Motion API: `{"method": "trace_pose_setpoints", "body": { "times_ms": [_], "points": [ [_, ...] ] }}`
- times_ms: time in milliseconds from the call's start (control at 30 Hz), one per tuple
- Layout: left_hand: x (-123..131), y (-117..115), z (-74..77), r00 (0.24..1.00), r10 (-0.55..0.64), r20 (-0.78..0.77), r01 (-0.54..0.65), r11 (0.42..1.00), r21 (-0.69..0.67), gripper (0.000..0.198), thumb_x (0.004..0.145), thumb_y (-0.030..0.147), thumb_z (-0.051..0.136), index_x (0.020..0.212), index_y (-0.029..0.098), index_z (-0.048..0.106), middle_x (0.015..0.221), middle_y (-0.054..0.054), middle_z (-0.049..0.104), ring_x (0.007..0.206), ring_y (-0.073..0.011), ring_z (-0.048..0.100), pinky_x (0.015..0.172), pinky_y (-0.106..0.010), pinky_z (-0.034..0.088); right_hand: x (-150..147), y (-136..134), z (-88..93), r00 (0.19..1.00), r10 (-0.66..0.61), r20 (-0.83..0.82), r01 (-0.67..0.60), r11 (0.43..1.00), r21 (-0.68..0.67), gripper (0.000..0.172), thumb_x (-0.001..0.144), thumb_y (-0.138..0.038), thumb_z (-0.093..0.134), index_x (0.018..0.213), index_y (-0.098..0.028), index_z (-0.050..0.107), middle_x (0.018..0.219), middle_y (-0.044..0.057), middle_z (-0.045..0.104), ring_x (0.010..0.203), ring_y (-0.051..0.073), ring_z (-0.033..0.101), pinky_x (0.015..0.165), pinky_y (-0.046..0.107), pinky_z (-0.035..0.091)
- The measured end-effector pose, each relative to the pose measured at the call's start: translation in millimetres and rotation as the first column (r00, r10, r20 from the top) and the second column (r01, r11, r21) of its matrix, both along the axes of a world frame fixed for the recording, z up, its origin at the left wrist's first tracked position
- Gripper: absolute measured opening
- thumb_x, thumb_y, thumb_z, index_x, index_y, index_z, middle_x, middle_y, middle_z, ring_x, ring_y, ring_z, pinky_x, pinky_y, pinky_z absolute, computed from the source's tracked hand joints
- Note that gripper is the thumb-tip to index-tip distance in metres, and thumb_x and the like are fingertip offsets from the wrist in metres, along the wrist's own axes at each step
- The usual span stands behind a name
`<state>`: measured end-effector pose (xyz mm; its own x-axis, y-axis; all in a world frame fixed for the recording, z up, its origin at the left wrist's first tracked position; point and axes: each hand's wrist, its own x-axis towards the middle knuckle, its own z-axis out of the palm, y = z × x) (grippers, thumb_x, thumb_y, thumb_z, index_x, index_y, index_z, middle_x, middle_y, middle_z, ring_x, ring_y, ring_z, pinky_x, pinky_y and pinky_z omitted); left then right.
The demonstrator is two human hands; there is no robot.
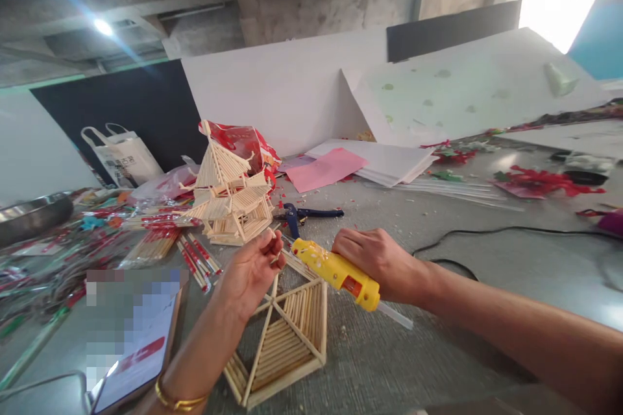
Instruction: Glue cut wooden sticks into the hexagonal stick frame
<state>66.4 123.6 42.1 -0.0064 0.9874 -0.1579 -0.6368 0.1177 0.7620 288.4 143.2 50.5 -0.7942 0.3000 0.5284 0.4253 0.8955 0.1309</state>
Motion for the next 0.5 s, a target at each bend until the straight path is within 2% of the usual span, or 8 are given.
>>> {"method": "trace_pose_setpoints", "body": {
  "times_ms": [500],
  "points": [
    [8.0, -3.5, -0.3, 0.999, 0.013, 0.032, -0.012, 1.0, -0.016, 0.016, 0.063, 0.016, 0.071, 0.076, 0.013, 0.063, 0.078, -0.001, 0.062, 0.064, -0.0073, 0.054, 0.056, -0.02, 0.046, -1.6, -0.8, 0.6, 0.999, -0.008, 0.044, 0.007, 0.999, 0.034, 0.018, 0.085, -0.02, 0.037, 0.071, -0.016, 0.047, 0.068, 0.004, 0.05, 0.056, 0.011, 0.038, 0.05, 0.026, 0.03]
  ]
}}
